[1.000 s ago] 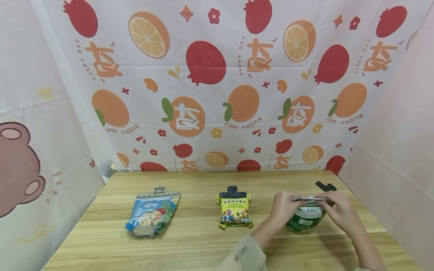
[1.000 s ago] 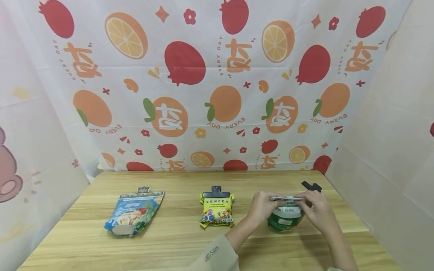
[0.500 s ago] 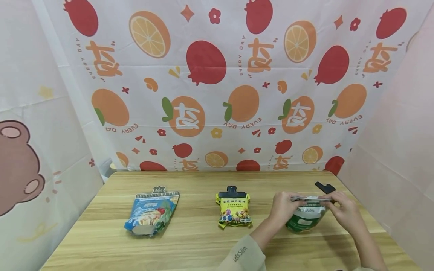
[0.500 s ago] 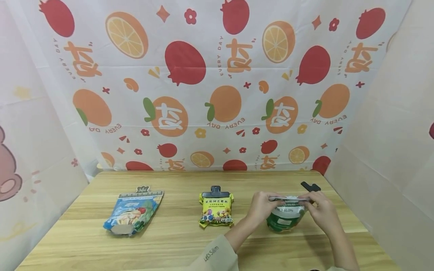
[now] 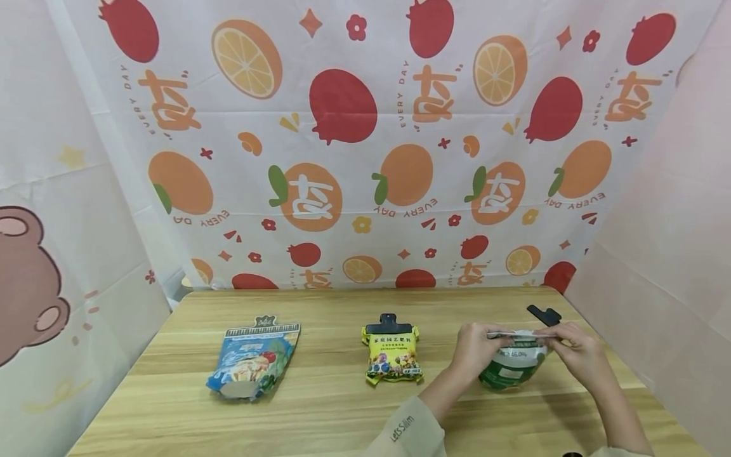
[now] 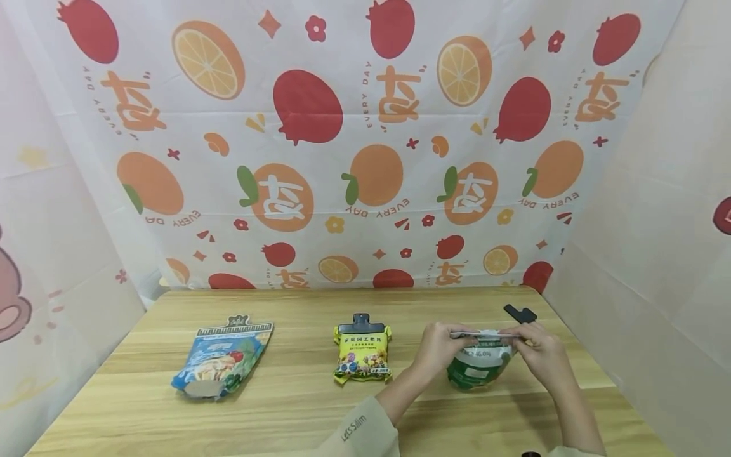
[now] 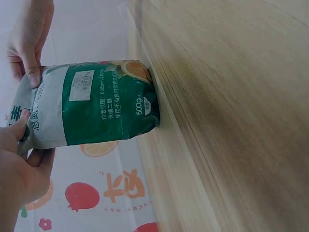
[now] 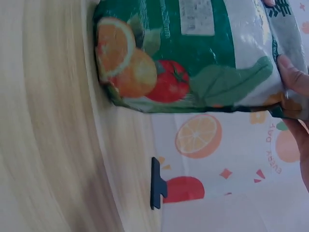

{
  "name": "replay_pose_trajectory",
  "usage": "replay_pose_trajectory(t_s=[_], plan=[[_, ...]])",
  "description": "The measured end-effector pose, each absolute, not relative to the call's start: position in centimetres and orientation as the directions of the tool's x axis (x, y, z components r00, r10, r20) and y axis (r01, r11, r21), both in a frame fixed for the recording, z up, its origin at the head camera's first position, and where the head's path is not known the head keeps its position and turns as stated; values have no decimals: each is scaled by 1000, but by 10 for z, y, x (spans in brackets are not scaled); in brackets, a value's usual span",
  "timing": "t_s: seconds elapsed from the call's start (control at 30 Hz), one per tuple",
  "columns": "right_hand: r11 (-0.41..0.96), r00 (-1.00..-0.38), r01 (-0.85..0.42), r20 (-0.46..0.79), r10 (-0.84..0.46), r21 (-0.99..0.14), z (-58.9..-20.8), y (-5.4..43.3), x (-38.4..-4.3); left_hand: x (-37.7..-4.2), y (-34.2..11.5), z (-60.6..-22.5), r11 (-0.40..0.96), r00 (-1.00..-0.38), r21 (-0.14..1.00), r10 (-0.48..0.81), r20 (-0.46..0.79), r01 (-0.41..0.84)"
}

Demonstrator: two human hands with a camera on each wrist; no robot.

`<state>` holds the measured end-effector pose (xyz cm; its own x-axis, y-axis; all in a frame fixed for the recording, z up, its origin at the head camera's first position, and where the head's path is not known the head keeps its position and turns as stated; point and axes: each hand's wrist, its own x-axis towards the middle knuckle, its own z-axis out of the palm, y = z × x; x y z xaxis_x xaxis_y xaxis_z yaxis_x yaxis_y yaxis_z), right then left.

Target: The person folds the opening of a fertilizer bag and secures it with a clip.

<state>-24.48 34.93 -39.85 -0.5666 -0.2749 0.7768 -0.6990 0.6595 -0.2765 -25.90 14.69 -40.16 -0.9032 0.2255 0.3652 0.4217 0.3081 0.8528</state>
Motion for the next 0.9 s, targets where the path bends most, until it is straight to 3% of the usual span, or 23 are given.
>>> replay_pose_trajectory(t_s=[0.13,0.23,0.33,0.53,0.67,0.83,0.9], plan=[[678,-671,-627,709,-219,-383,-399,355,-242,-261,146,-403,317,-893,837,229,388,446],[686,-716,-583,674,-181,-436,-400,357,-242,-261,146,-403,327,-882,822,232,409,467],[677,-697,-599,695,-178,-428,-402,358,-244,-261,145,-403,329,-884,822,228,409,465],[493,-547,-776,810,-213,-394,-416,364,-255,-260,146,-403,321,-899,842,220,379,434],[444,-504,-816,832,-233,-371,-417,366,-257,-259,146,-403,316,-906,852,212,366,418],[579,-574,-728,788,-221,-368,-405,359,-247,-258,146,-403,295,-918,873,202,341,389],[634,-637,-661,747,-190,-401,-402,357,-243,-257,146,-403,291,-919,876,204,336,385]])
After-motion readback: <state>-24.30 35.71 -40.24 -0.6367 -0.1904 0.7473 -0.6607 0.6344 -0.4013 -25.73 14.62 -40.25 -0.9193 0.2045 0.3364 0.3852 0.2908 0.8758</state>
